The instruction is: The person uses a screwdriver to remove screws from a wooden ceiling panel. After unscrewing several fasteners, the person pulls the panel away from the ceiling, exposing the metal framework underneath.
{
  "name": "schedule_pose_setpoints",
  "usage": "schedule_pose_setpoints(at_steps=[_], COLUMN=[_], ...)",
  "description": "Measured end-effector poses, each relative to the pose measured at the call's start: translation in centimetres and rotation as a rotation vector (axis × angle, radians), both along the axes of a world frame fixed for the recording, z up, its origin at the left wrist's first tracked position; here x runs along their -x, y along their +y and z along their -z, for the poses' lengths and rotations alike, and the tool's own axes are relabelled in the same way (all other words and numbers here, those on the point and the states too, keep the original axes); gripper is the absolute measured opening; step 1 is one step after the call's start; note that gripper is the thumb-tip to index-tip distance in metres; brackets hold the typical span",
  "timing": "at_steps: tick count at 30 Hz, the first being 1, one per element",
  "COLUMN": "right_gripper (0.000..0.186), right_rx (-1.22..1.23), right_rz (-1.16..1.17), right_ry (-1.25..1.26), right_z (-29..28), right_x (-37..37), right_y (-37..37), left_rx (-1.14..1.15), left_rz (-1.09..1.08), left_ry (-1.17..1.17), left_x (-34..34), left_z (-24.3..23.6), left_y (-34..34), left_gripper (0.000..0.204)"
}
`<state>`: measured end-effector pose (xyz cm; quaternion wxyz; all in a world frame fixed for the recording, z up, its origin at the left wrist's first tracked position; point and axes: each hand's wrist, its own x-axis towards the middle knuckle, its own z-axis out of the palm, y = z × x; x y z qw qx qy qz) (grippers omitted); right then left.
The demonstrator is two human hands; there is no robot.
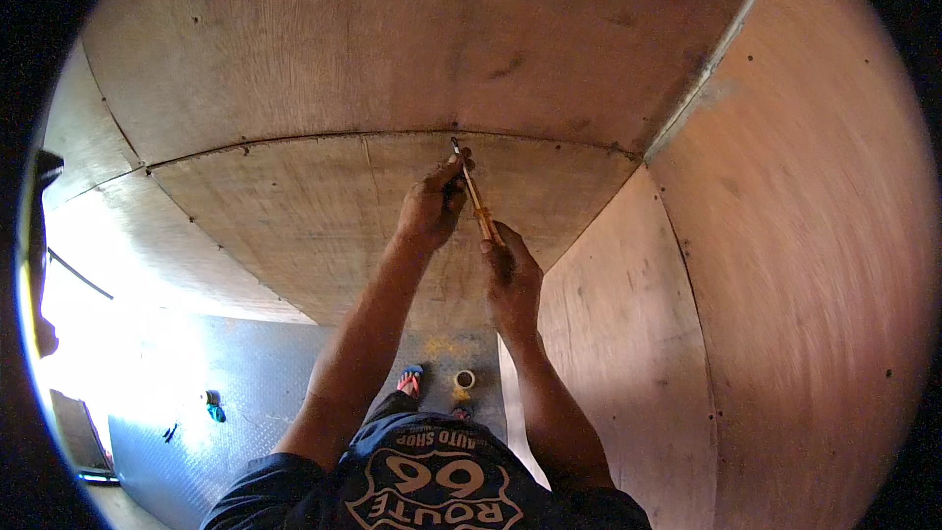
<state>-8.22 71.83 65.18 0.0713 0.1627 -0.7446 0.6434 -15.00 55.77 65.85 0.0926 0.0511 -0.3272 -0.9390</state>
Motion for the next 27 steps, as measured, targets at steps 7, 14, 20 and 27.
schedule_pose_setpoints(at_steps=[7, 14, 20, 27], right_gripper=[0.041, 0.046, 0.048, 0.038], right_rx=[0.622, 1.059, 0.878, -0.644], right_rz=[-0.379, -0.647, -0.429, 0.282], right_ry=[-0.685, -0.967, -0.829, 0.328], right_z=[-2.1, -3.6, -4.4, -6.0], right_x=[-2.0, -1.7, -2.9, -3.5], right_y=[-0.8, -0.9, -2.8, -5.7], left_rx=[-0.057, 0.025, 0.118, 0.213], left_rz=[-0.096, -0.024, 0.037, 0.120], left_ry=[-0.026, -0.036, -0.077, -0.019], left_x=[0.2, 0.1, -0.4, -1.9], left_z=[-0.9, -0.8, -1.2, -1.9], left_y=[-0.4, -0.8, -1.3, -1.7], left_gripper=[0.012, 0.020, 0.031, 0.023])
